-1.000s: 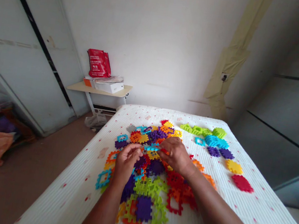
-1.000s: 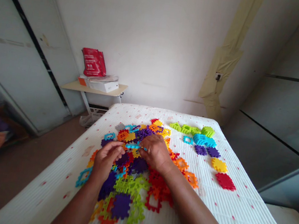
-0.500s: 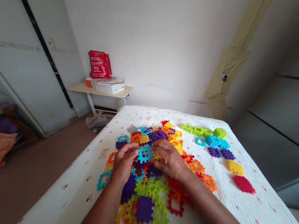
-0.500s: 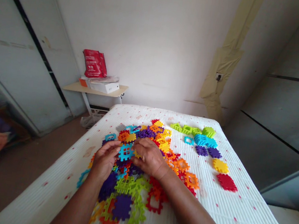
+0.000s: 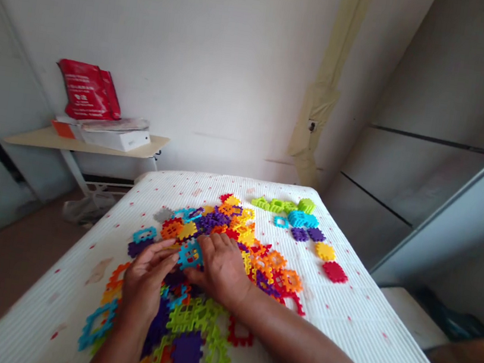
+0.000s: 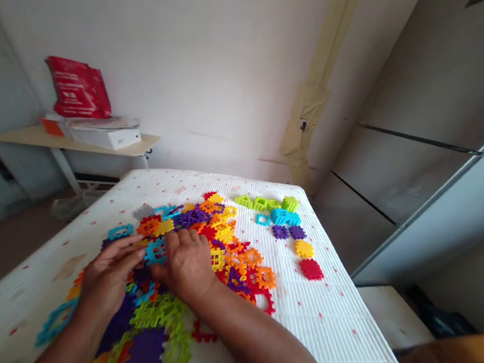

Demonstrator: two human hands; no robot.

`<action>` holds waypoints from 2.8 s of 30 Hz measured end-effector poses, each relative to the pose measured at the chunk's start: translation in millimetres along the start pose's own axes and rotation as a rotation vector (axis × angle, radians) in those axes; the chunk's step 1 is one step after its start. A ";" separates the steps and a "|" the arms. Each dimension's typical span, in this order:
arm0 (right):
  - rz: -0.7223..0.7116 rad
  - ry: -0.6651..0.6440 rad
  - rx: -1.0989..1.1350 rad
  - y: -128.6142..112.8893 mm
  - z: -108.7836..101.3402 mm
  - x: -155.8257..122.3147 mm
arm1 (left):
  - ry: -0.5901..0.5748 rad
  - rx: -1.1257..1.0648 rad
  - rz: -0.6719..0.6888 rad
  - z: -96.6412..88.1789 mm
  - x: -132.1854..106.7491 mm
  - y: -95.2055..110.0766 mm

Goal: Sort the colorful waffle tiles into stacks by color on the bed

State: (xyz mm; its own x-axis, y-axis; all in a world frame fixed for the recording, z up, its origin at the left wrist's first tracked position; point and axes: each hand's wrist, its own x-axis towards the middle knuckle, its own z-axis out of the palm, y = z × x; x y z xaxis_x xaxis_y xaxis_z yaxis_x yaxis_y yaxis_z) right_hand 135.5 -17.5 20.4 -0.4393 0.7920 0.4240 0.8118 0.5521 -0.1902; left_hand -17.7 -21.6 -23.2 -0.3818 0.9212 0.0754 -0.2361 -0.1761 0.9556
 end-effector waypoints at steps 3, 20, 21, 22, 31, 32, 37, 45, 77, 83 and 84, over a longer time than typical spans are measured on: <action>0.032 0.014 -0.040 -3.6 -3.3 -1.1 | 0.027 0.016 0.009 0.3 0.9 -1.2; 0.055 0.042 0.127 0.7 -8.7 1.9 | 0.074 -0.103 -0.063 6.2 -0.9 -0.1; 0.051 0.039 0.130 0.8 -9.2 1.8 | 0.075 -0.103 -0.064 6.7 -0.9 0.0; 0.045 0.034 0.131 1.3 -9.9 2.0 | 0.076 -0.100 -0.063 7.4 -1.2 0.3; 0.228 0.183 0.024 85.7 -48.4 18.7 | 0.039 -0.077 -0.006 10.2 -5.5 8.2; 0.325 0.239 -0.053 106.3 -54.1 17.4 | 0.047 -0.083 0.001 9.6 -5.1 8.6; 0.777 0.258 -0.328 196.7 -66.9 -7.9 | 0.057 -0.088 -0.029 7.6 -3.2 6.9; 1.003 0.115 -0.421 235.2 -50.0 -27.2 | 0.039 -0.063 -0.042 3.6 -1.6 -1.1; 1.005 0.018 -0.369 232.4 -36.1 -23.4 | 0.060 -0.039 -0.029 6.5 -2.0 1.0; 1.006 0.007 -0.361 233.1 -33.4 -23.0 | 0.091 -0.026 0.041 3.3 -1.5 4.1; 1.002 0.006 -0.356 233.4 -33.5 -23.1 | 0.103 -0.019 0.051 1.8 -0.9 5.1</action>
State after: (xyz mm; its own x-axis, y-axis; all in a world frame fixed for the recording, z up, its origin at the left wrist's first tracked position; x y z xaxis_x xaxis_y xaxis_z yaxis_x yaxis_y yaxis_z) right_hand 348.0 84.4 -4.0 0.4932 0.8411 0.2221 0.8683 -0.4603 -0.1850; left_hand -16.9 -22.8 -17.8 -0.4836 0.8704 0.0927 -0.2311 -0.2292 0.9456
